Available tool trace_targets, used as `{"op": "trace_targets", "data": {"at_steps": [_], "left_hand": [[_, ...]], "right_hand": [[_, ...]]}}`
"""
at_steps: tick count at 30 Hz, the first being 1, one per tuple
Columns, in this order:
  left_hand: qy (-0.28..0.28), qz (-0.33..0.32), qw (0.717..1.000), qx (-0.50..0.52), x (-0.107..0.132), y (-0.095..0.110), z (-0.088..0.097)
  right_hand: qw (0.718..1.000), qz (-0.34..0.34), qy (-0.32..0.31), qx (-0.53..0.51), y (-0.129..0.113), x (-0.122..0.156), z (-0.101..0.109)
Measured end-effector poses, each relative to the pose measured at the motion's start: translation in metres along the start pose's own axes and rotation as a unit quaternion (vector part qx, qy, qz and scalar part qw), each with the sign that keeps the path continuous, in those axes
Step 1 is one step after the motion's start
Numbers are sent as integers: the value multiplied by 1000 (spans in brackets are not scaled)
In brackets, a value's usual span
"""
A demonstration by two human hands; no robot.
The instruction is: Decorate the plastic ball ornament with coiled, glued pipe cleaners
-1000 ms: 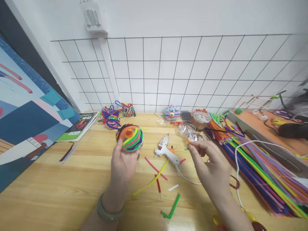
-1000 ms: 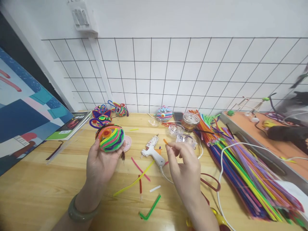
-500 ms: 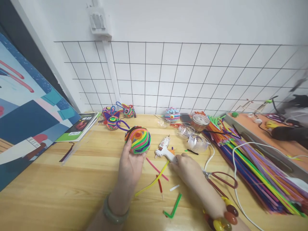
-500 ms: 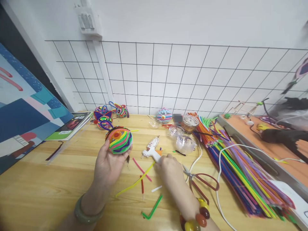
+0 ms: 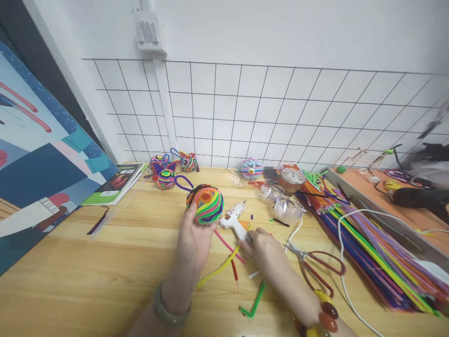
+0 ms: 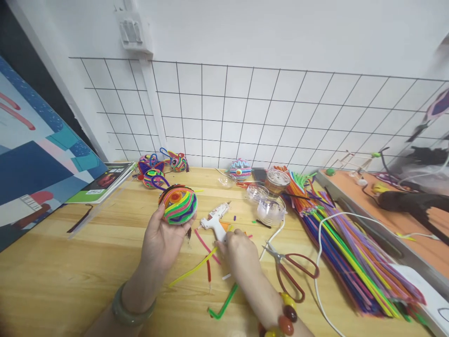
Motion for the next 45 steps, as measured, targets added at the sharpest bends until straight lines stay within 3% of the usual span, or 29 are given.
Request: {"op": "trace_targets", "data": {"at_steps": [6, 9, 17, 23, 30, 35, 41, 45], "left_hand": [[1, -3, 1000, 4, -1, 0, 0], [-3, -10, 1000, -2, 0, 1, -1], [-6, -45, 999, -13, -2, 6, -1], [13, -60, 998, -8, -4, 14, 2], [45, -138, 989, -26, -5, 34, 5], [25, -84, 991, -97, -2, 6, 4], [-19, 21, 993, -114, 11, -40, 1], [-64, 77, 986, -132, 17, -56, -2]], "right_hand": [[998, -61, 8, -3, 56, -7, 43], [997, -79, -1, 13, 68, -4, 46], [995, -96, -26, 8, 53, -8, 0], [994, -65, 40, -82, 59, -6, 17], [956, 48, 127, -260, 34, 3, 29], [919, 106, 160, -344, 9, 17, 47], [868, 202, 284, -353, -11, 41, 74], [867, 225, 312, -318, -18, 50, 78]]}}
Point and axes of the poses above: each hand's wrist, its own x-axis away from the middle knuckle, its own z-axis out of the back of the hand, y = z × x, the point moved 6 cm from there along -x, towards the middle knuckle, and after that the axes turned 3 degrees about z, right-handed, at the moved point
